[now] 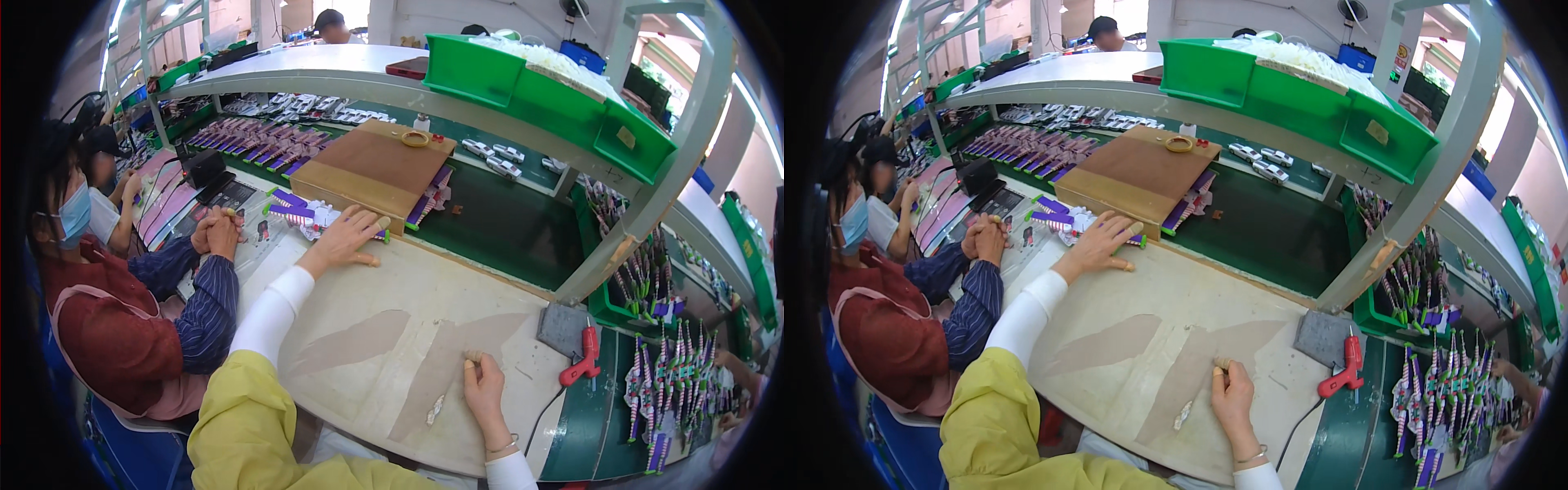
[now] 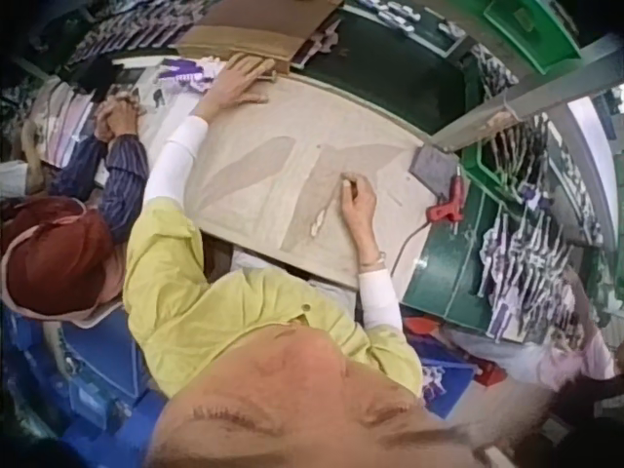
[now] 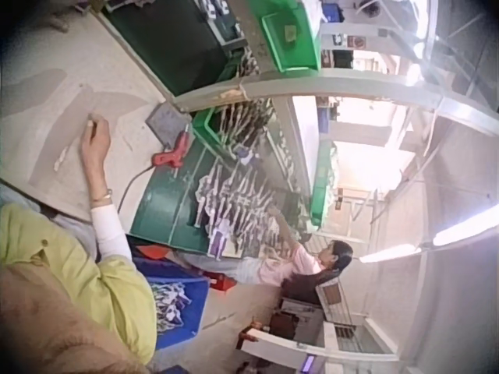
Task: The person attaches pieces onto toy wings by hand, collects them into a bundle, applies glue to the bundle using a glue gun, hands the bundle to a coworker, and assembles more toy wings.
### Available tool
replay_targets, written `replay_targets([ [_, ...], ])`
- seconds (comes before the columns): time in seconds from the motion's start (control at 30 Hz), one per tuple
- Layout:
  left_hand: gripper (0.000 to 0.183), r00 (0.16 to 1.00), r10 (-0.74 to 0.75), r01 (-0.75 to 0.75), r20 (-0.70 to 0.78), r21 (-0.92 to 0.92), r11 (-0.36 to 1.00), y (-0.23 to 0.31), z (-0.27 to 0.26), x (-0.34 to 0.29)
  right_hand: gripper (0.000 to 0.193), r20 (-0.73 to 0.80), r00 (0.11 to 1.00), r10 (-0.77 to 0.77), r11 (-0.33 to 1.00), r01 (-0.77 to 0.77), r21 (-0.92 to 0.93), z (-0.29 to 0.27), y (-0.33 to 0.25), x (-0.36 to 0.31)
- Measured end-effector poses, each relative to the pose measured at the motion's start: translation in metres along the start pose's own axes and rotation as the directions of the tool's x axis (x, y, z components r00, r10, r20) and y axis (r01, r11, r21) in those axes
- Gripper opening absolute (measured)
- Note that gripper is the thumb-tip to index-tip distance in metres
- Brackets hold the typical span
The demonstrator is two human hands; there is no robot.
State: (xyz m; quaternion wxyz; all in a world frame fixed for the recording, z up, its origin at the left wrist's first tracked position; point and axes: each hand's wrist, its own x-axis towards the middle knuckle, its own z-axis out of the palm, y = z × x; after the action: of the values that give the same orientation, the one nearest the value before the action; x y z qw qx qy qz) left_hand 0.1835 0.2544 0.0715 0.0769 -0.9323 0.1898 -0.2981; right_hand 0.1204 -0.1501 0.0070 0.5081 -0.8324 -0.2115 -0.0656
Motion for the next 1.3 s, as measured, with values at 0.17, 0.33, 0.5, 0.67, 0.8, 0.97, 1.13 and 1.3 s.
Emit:
replay_targets([
  [0.17, 0.041, 0.935, -0.333, 0.255, -0.123, -0.420, 0.871, 0.095, 0.018, 0.000, 0.008, 0.002, 0.991, 0.132, 0.990, -0.132, 0.038, -0.005, 0.006, 0.003],
  [0.33, 0.038, 0.857, -0.516, 0.375, 0.011, -0.700, 0.608, 0.160, 0.043, 0.018, 0.043, 0.345, 0.801, 0.489, 0.465, -0.574, 0.674, 0.006, 0.020, 0.082],
  [0.5, 0.032, 0.662, -0.745, 0.460, -0.078, -0.743, 0.486, 0.166, 0.055, 0.026, 0.082, 0.464, 0.767, 0.444, 0.171, -0.580, 0.796, 0.061, 0.042, 0.219],
  [0.67, 0.029, 0.463, -0.874, 0.551, 0.144, -0.819, 0.157, 0.163, 0.050, 0.036, 0.108, 0.612, 0.693, 0.381, 0.027, -0.670, 0.742, 0.142, 0.048, 0.318],
  [0.8, 0.031, 0.289, -0.948, 0.443, 0.134, -0.896, 0.008, 0.150, 0.063, 0.016, 0.095, 0.684, 0.726, 0.069, -0.253, -0.651, 0.716, 0.203, -0.003, 0.335],
  [0.97, 0.029, 0.217, -0.961, 0.429, 0.169, -0.901, -0.062, 0.150, 0.069, 0.017, 0.085, 0.643, 0.745, 0.178, -0.239, -0.601, 0.763, 0.245, 0.007, 0.358],
  [1.13, 0.026, 0.243, -0.949, 0.420, 0.201, -0.904, -0.084, 0.150, 0.064, 0.022, 0.073, 0.509, 0.845, 0.164, -0.227, -0.469, 0.853, 0.274, 0.024, 0.374],
  [1.3, 0.027, 0.267, -0.942, 0.462, 0.201, -0.885, -0.058, 0.148, 0.062, 0.026, 0.070, 0.476, 0.862, 0.175, -0.253, -0.428, 0.868, 0.281, 0.032, 0.383],
])
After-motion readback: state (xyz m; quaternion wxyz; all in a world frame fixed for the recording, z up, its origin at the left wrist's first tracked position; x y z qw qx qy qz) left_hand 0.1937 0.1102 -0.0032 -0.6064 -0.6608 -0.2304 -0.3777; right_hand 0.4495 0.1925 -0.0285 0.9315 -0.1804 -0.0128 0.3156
